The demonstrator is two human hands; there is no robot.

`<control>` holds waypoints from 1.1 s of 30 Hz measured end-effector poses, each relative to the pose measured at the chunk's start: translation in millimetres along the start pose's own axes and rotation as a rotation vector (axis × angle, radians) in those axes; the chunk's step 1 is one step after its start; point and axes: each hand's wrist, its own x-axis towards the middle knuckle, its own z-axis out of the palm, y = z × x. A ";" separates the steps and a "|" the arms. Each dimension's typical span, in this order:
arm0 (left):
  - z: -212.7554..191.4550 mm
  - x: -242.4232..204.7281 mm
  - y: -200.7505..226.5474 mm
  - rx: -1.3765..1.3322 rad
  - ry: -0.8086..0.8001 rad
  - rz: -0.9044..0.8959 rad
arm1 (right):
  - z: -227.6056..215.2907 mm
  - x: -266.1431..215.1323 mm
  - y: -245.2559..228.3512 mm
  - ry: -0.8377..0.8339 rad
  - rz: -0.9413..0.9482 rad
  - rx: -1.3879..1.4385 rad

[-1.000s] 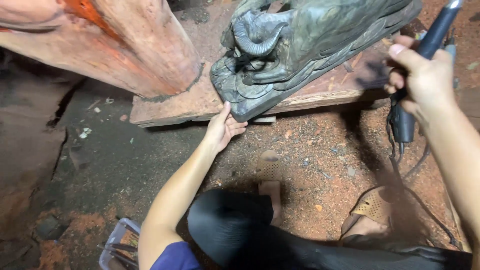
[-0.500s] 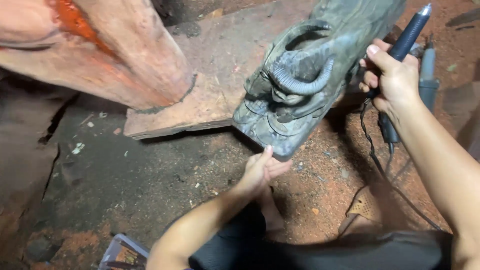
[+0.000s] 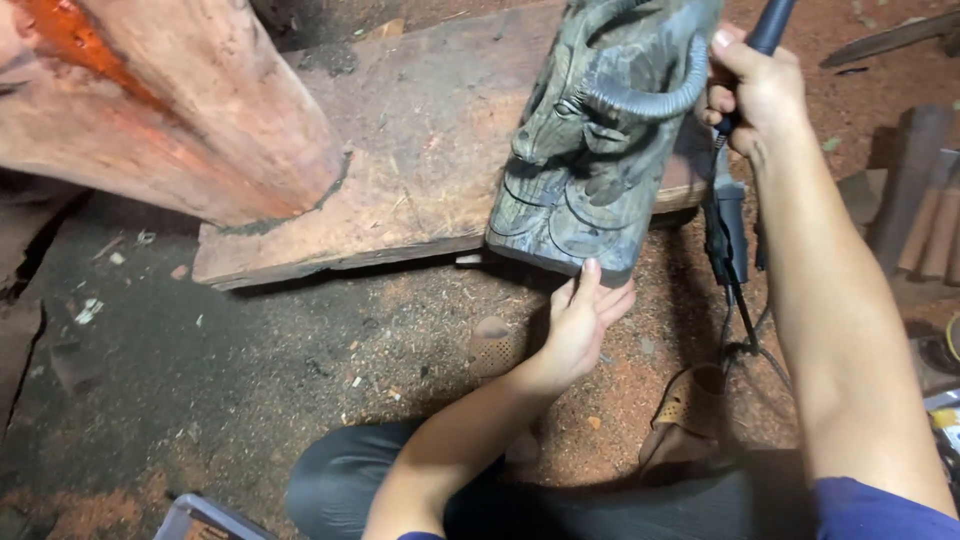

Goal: Using a rotary carving tool to add fine details and texture to a wooden water buffalo sculpture.

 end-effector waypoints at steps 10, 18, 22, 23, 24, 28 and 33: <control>-49.3 21.5 -32.1 0.387 -0.079 0.033 | -76.0 -68.3 10.8 0.125 0.082 -0.258; -215.8 9.9 101.0 1.962 -0.687 -0.674 | -106.7 -138.1 43.7 -0.086 0.144 -0.091; -279.7 -14.9 53.2 1.629 -0.132 -0.769 | -93.0 -146.6 34.4 -0.197 -0.029 -0.222; -288.9 -16.0 43.5 1.606 -0.116 -0.746 | -85.4 -145.6 24.0 -0.304 -0.173 -0.317; -296.4 -26.0 17.0 1.569 -0.105 -0.740 | -80.7 -148.6 14.9 -0.412 -0.301 -0.418; -345.1 -68.4 -60.9 1.396 -0.031 -0.718 | -78.0 -163.0 -1.9 -0.442 -0.477 -0.532; -387.5 -114.4 -97.3 1.236 0.108 -0.644 | -87.7 -200.7 -15.2 -0.303 -0.295 -0.508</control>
